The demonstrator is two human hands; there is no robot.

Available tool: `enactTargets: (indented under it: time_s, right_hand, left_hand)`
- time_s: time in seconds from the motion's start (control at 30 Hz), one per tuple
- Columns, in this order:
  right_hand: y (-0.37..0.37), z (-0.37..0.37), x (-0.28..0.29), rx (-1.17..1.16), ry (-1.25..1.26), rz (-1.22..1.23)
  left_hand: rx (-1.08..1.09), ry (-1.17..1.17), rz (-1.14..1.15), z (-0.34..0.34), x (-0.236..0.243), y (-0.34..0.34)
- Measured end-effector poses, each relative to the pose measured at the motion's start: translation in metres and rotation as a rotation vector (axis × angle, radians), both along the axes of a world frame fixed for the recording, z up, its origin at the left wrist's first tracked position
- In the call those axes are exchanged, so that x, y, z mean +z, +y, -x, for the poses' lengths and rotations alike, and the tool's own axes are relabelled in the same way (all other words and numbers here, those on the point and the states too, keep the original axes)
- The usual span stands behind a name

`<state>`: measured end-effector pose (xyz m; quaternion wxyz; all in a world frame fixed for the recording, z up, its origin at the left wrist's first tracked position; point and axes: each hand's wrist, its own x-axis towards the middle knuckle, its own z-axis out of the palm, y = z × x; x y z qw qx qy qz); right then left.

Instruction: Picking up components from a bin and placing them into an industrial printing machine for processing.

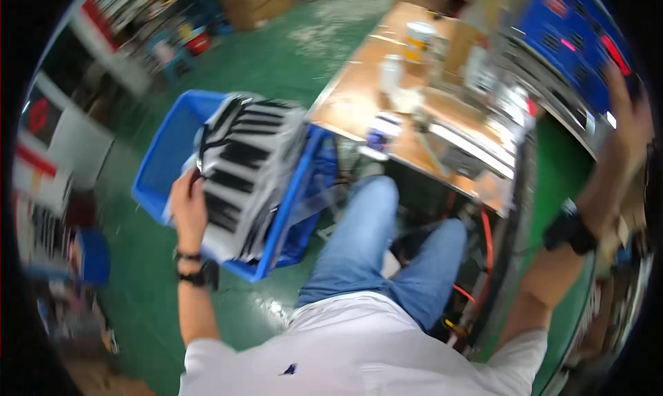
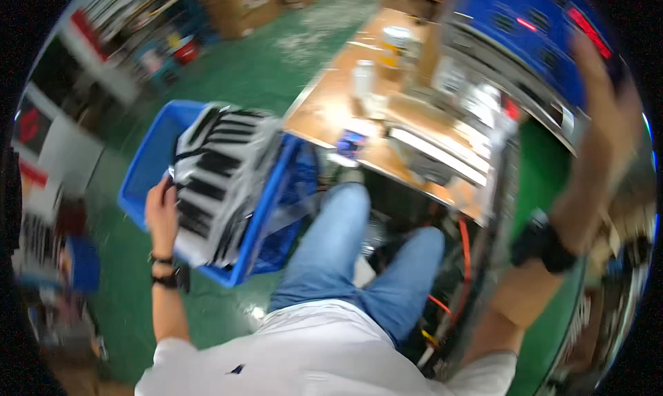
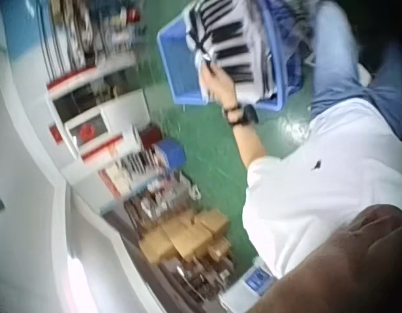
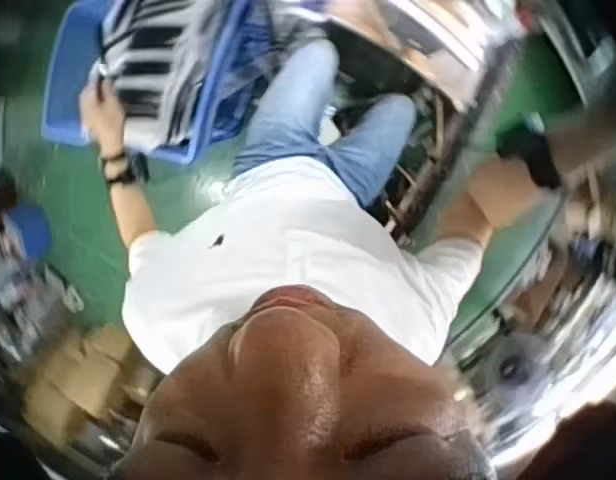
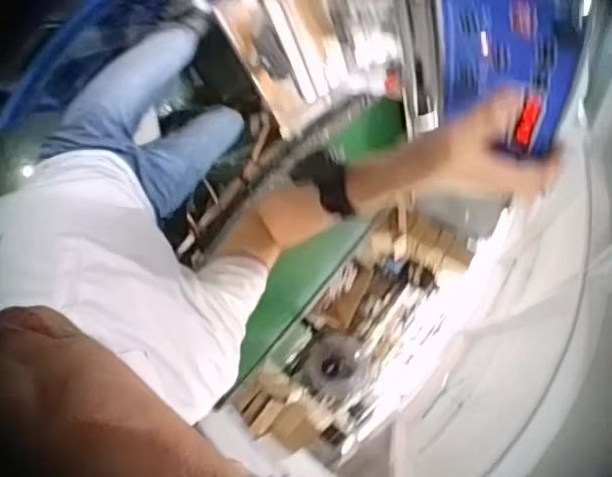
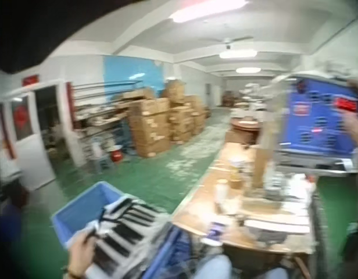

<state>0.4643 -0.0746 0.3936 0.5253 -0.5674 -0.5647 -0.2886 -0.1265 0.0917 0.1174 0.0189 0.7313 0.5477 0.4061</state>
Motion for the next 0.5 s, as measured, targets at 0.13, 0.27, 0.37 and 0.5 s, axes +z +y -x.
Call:
enactTargets:
  time_s: [0.13, 0.27, 0.37, 0.5]
  right_hand:
    - [-0.002, -0.008, 0.0, 0.052, 0.039, -0.049]
    - [-0.019, 0.006, 0.003, -0.021, -0.151, 0.008]
    - [-0.018, -0.003, 0.003, -0.018, -0.291, -0.017]
    - [-0.018, -0.025, 0.004, 0.028, -0.448, -0.099]
  left_hand:
    - [-0.311, 0.147, -0.132, -0.102, 0.05, -0.021]
    - [-0.696, 0.099, -0.173, -0.227, 0.075, -0.016]
    - [-0.932, 0.147, -0.294, -0.31, 0.091, 0.009]
    - [-1.04, 0.273, -0.379, -0.386, 0.11, 0.035]
